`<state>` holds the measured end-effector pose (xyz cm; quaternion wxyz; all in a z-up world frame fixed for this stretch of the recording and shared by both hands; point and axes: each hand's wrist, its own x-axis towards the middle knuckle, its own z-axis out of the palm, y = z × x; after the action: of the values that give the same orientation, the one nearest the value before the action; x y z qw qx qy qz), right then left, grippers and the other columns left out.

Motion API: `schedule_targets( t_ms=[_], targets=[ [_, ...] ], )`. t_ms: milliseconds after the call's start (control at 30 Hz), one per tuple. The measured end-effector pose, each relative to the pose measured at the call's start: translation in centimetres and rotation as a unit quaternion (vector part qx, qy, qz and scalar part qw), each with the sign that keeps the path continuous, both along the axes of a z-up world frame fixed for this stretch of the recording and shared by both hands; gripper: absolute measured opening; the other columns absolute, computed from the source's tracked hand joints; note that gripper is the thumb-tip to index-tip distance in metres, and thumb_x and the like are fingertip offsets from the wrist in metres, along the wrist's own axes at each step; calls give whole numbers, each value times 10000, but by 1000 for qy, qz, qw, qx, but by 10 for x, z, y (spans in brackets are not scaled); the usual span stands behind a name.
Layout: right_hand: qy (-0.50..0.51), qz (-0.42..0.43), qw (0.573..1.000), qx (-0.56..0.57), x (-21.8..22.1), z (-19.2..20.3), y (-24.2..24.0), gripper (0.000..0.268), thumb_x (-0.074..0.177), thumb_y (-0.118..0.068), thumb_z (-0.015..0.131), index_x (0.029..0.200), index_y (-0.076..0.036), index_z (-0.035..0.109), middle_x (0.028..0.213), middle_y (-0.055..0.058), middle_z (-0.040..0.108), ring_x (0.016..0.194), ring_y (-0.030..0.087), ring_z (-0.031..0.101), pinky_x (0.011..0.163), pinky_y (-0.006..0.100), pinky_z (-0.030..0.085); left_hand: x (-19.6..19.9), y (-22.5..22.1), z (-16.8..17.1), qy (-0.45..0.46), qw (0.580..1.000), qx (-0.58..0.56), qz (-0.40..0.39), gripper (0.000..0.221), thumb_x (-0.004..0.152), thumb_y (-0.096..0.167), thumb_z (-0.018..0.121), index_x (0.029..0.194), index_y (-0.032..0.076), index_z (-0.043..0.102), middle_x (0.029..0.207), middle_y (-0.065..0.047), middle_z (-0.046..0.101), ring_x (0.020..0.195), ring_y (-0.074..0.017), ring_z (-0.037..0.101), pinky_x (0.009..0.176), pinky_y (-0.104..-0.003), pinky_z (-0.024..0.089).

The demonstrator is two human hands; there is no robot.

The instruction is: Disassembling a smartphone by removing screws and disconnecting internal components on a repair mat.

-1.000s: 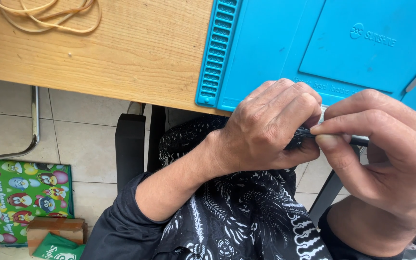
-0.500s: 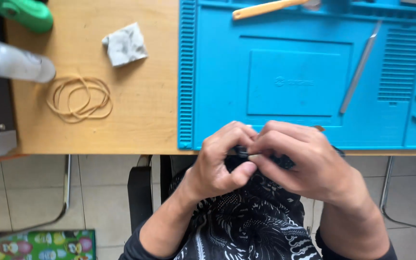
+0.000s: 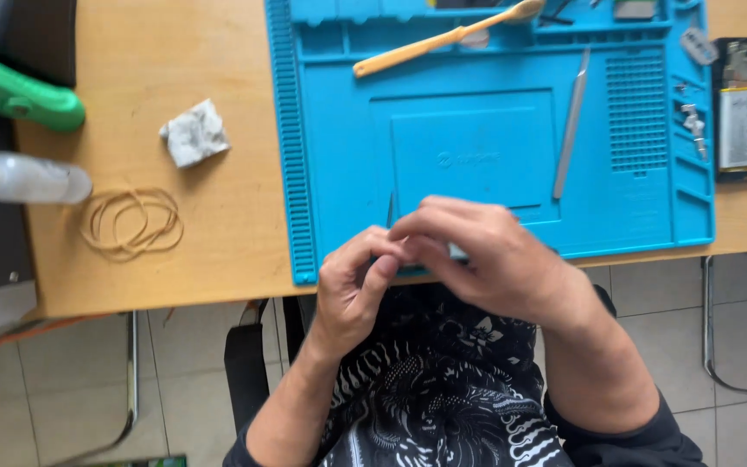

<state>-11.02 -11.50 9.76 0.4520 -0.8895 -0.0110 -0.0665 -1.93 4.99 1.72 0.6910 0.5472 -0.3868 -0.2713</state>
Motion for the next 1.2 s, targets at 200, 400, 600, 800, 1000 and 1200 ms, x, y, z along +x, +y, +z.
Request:
schedule_targets(
  t_ms=[200,400,600,800,1000,1200],
  targets=[
    [-61,-32,997,-23,-4,0,-1,132,1017,97,542,1102,35,621,876,138,649,721,229,637,675,311,522,0,0,1,14,999,-43,-19,289,1057,287,501,1065,26,626,1077,-150,682,1048,-279,684,1004,-401,553],
    [-160,-213,964,-5,-54,-11,-17,98,1055,155,518,1057,99,598,952,218,681,900,318,699,806,355,576,-9,1,-16,-191,973,-125,-22,121,937,-107,648,1028,-55,589,1052,-186,675,968,-327,686,884,-411,598],
    [-85,-225,971,9,-69,-41,-71,49,1148,193,554,1169,157,580,1033,282,618,921,326,652,824,359,563,-4,-2,-23,-262,947,-186,-33,105,1009,41,599,986,-62,587,1003,-196,681,877,-366,697,815,-437,626],
    [-39,-118,985,-123,-21,-41,-68,83,1052,133,702,1065,52,712,1033,198,711,914,296,685,846,378,540,-3,26,-10,-183,967,-177,2,132,1029,88,610,1021,-43,628,988,-175,721,799,-324,704,774,-429,621],
    [-71,85,926,-362,27,-65,-44,174,1001,-186,661,1173,-189,632,1188,93,624,1026,307,573,818,444,475,1,85,-8,-126,954,-160,218,259,995,303,673,996,53,608,921,-101,706,810,-218,706,745,-379,662],
    [-80,125,898,-414,51,-66,-37,82,944,-221,618,861,-224,619,896,42,545,855,263,496,685,421,391,2,148,-75,-71,928,-139,338,100,1075,261,504,1009,200,461,960,30,514,820,-135,500,709,-236,477]
  ],
)
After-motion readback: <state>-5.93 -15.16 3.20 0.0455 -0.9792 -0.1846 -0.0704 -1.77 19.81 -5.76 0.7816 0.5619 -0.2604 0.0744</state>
